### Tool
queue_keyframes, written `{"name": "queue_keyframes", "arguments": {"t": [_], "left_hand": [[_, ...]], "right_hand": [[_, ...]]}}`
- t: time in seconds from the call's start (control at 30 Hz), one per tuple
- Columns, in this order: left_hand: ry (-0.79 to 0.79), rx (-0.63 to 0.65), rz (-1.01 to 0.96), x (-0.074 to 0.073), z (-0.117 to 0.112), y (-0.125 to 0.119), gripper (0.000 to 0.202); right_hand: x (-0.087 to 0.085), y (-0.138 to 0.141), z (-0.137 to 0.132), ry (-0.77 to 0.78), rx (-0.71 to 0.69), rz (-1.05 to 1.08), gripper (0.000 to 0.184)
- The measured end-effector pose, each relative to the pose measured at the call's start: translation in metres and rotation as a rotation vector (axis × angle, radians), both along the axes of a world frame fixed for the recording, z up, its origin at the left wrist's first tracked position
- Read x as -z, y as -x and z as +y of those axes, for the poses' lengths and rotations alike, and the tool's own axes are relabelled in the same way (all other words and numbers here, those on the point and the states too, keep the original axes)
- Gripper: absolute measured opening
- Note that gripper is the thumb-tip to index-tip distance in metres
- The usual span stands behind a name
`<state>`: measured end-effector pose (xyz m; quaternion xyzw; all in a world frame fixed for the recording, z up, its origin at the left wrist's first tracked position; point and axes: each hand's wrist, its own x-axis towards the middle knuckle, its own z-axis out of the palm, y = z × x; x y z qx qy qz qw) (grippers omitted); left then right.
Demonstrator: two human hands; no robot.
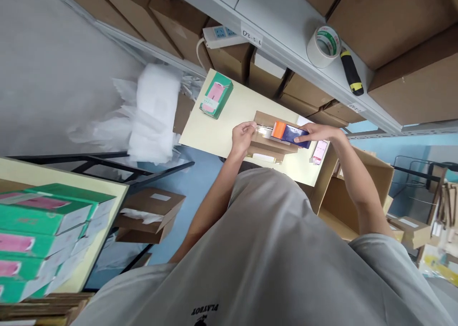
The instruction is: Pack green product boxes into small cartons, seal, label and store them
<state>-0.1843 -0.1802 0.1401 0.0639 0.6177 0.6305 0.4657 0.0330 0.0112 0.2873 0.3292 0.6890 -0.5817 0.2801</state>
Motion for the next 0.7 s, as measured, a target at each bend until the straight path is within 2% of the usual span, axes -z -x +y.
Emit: {"name": "queue_keyframes", "arguments": {"t": [0.1,0.2,0.37,0.5,0.7], "left_hand": [[0.037,-0.016,0.001,0.007,-0.001,0.004,0.013],[0.064,-0.023,-0.015,0.014,-0.003,0.006,0.008],[0.093,-0.025,-0.028,0.025,-0.008,0.010,0.004],[0.095,-0.035,-0.075,0.031,-0.011,0.015,0.013],[0.117,-0.063,-0.200,0.034,-0.011,0.024,0.024]], "right_hand": [[0.019,0.008,0.006,0.092,0.022,-0.040,0.068],[0.027,0.013,0.006,0.137,0.007,-0.060,0.068],[0.024,0.023,0.002,0.124,-0.035,-0.076,0.067],[0.023,0.032,-0.002,0.139,-0.064,-0.085,0.067],[0.026,0.051,-0.005,0.080,-0.094,-0.095,0.068]]}}
